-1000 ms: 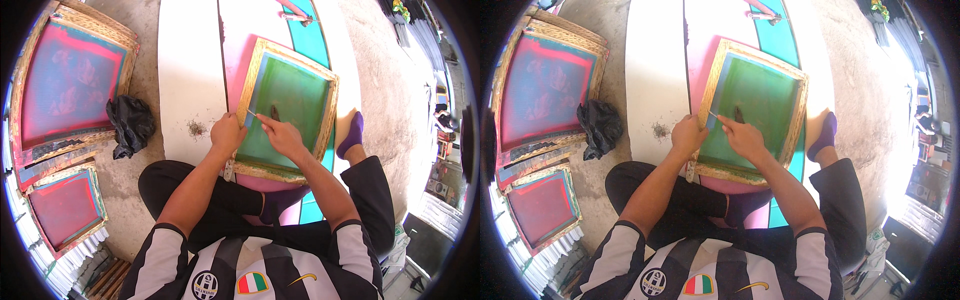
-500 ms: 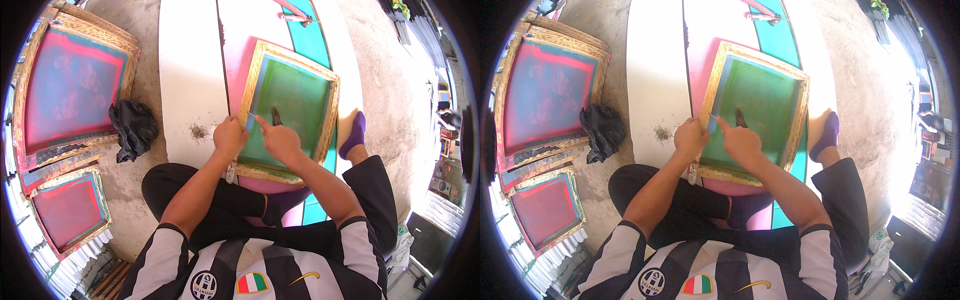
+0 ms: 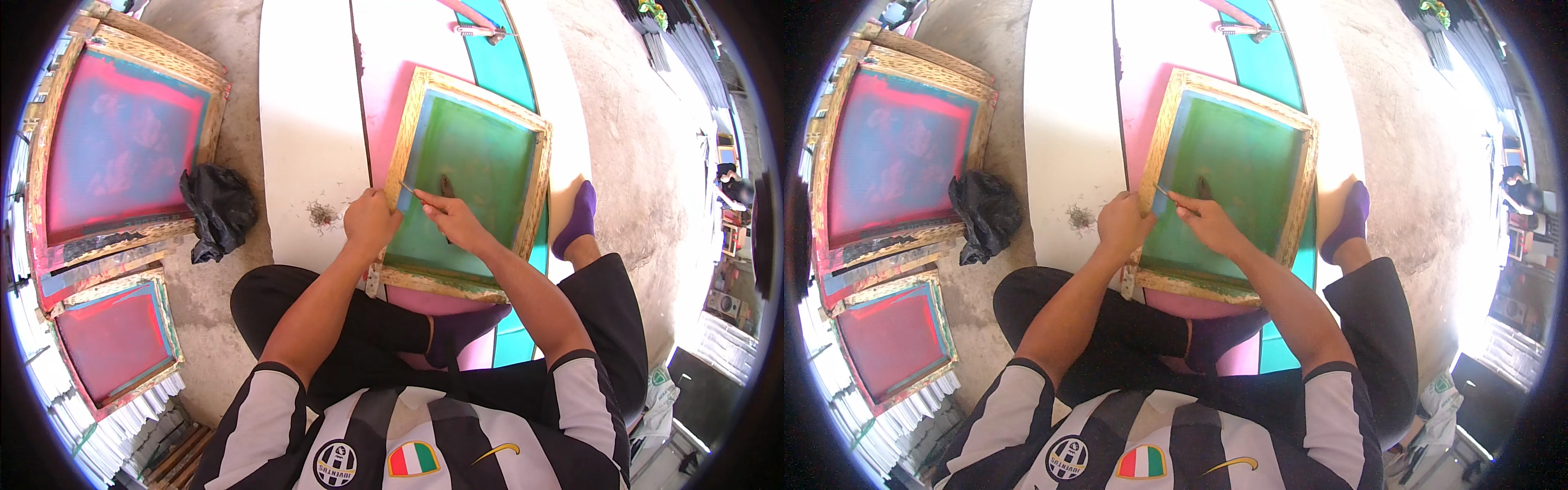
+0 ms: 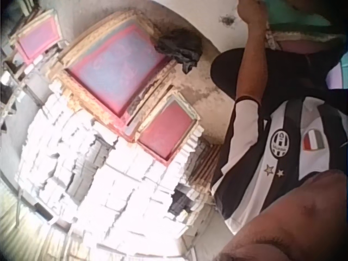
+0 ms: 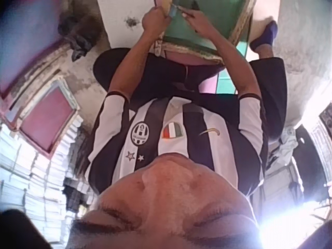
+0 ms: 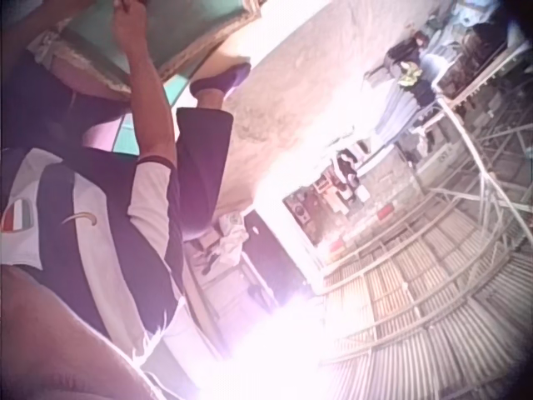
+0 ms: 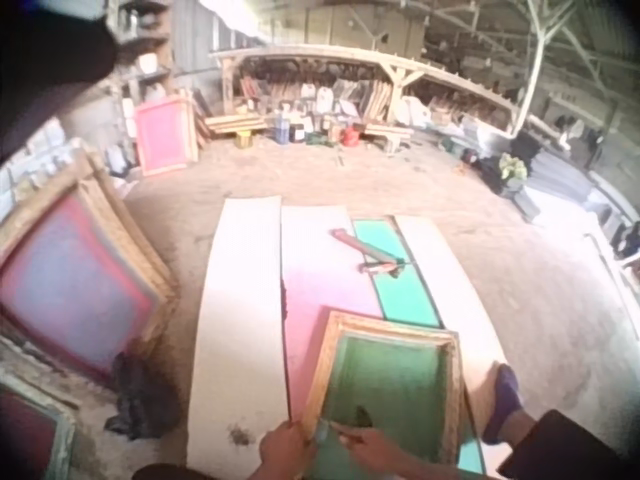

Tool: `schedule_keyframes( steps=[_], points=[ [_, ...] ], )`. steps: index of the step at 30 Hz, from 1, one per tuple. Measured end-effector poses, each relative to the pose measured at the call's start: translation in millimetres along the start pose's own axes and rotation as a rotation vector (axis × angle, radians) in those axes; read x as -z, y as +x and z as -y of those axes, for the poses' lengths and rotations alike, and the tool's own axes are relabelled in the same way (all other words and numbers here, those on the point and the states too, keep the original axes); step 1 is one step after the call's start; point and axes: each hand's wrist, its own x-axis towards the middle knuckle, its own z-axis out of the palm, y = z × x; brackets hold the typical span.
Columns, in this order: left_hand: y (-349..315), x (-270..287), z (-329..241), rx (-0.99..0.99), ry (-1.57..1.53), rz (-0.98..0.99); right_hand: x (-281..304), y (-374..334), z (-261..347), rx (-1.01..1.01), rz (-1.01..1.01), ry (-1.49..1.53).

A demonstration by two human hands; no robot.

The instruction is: The person uses a small metal tool to scrape or pry along the inner edge of a green screen frame resting on a pink surface. The hands work continuously along the frame's perimeter, removing material or adjusting the edge.

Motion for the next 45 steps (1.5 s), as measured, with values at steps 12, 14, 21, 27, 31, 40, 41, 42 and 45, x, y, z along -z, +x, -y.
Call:
schedule_keyframes(
  steps=[12, 14, 21, 27, 31, 40, 41, 42, 45],
  points=[
    [0, 6, -4, 0.021, 0.048, 0.039, 17, 9, -1, -0.244, 0.178, 0.271],
    [1, 7, -5, 0.027, 0.049, 0.062, 14, 5, 6, -0.282, 0.168, 0.325],
    [0, 6, -1, -0.016, 0.042, 0.033, 11, 10, 2, 0.040, 0.048, -0.127],
    [1, 10, -5, 0.013, 0.046, 0.076, 25, 7, 31, -0.322, 0.180, 0.252],
    [0, 8, -5, 0.027, 0.041, 0.085, 8, -17, 27, -0.025, -0.077, -0.357],
    [0, 9, -6, 0.019, 0.032, 0.077, 3, -25, 37, -0.005, -0.101, -0.654],
    [-1, 8, -4, 0.015, 0.024, 0.062, 3, -25, 45, -0.021, -0.083, -0.704],
    [-1, 6, -1, 0.009, 0.018, 0.049, 4, -25, 58, -0.039, -0.066, -0.751],
    [-3, 2, 1, -0.009, 0.011, 0.018, 1, -24, 62, -0.080, -0.035, -0.833]
  ],
)
